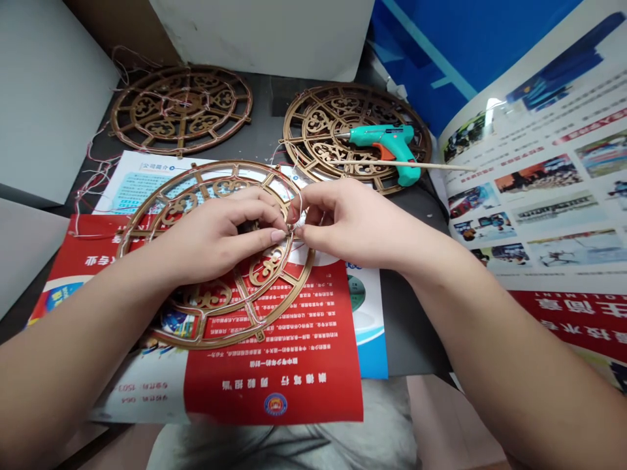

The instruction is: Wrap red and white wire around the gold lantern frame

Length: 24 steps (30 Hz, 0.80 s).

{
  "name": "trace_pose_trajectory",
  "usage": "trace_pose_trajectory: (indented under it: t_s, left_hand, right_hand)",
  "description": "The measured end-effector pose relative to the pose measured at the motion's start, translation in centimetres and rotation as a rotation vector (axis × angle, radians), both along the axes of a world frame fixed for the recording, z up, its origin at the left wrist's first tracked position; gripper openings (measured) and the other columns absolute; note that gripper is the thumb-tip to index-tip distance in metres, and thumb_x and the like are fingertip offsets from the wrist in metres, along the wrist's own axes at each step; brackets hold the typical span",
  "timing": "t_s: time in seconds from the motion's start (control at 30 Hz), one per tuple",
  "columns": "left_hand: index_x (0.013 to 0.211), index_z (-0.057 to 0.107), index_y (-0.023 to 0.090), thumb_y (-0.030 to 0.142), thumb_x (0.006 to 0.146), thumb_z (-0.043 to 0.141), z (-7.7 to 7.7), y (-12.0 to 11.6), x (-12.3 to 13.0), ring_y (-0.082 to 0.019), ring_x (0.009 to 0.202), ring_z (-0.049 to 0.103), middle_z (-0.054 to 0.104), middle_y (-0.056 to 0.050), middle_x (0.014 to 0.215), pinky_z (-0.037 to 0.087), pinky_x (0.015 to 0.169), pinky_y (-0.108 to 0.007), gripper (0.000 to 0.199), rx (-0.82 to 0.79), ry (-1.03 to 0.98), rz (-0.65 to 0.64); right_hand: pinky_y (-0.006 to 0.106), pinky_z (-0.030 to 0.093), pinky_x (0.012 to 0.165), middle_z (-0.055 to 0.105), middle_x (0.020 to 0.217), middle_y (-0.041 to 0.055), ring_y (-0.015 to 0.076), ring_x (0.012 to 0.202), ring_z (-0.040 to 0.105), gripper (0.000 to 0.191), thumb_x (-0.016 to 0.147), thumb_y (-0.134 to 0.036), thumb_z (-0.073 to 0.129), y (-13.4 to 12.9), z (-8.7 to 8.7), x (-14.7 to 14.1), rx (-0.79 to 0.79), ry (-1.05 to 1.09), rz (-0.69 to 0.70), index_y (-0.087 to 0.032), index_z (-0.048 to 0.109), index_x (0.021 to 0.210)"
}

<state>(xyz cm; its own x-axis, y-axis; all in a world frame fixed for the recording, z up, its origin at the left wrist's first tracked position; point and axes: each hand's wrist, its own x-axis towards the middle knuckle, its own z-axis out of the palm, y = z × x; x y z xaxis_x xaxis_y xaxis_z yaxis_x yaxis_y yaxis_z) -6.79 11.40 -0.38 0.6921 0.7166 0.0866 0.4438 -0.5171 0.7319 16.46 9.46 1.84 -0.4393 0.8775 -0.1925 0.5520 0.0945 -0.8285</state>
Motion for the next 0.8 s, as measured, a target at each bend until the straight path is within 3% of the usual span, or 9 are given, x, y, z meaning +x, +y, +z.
trace_pose_trajectory:
  t_s: [0.13, 0.43, 0.8]
  left_hand:
    - [0.097, 0.072, 0.019, 0.025, 0.099, 0.061, 0.00, 0.04, -0.07, -0.021, 0.107, 0.061, 0.067, -0.005, 0.108, 0.047, 0.097, -0.039, 0.012, -0.002, -0.012, -0.009]
    - [0.097, 0.074, 0.019, 0.024, 0.098, 0.060, -0.08, 0.10, -0.14, -0.021, 0.105, 0.062, 0.068, -0.006, 0.108, 0.048, 0.099, -0.040, 0.015, -0.023, -0.029, 0.007]
    - [0.109, 0.074, 0.019, 0.019, 0.096, 0.059, 0.05, -0.29, 0.08, -0.022, 0.112, 0.063, 0.070, -0.006, 0.115, 0.048, 0.103, -0.040, 0.021, 0.030, 0.003, 0.055]
  right_hand:
    - [0.029, 0.045, 0.062, 0.073, 0.080, -0.0002, 0.0159, 0.072, 0.065, 0.008, 0.086, -0.023, 0.071, 0.10, -0.20, 0.22, 0.006, 0.028, 0.054, -0.022, 0.071, 0.094]
    - [0.027, 0.042, 0.065, 0.068, 0.076, -0.0024, 0.0125, 0.069, 0.060, 0.008, 0.089, -0.022, 0.069, 0.39, -0.86, 0.76, 0.239, -0.075, 0.146, -0.020, 0.073, 0.096]
    - [0.030, 0.040, 0.062, 0.072, 0.080, 0.0002, 0.0165, 0.071, 0.062, 0.009, 0.089, -0.030, 0.070, 0.33, -0.22, 0.65, 0.072, -0.124, 0.095, -0.022, 0.073, 0.092]
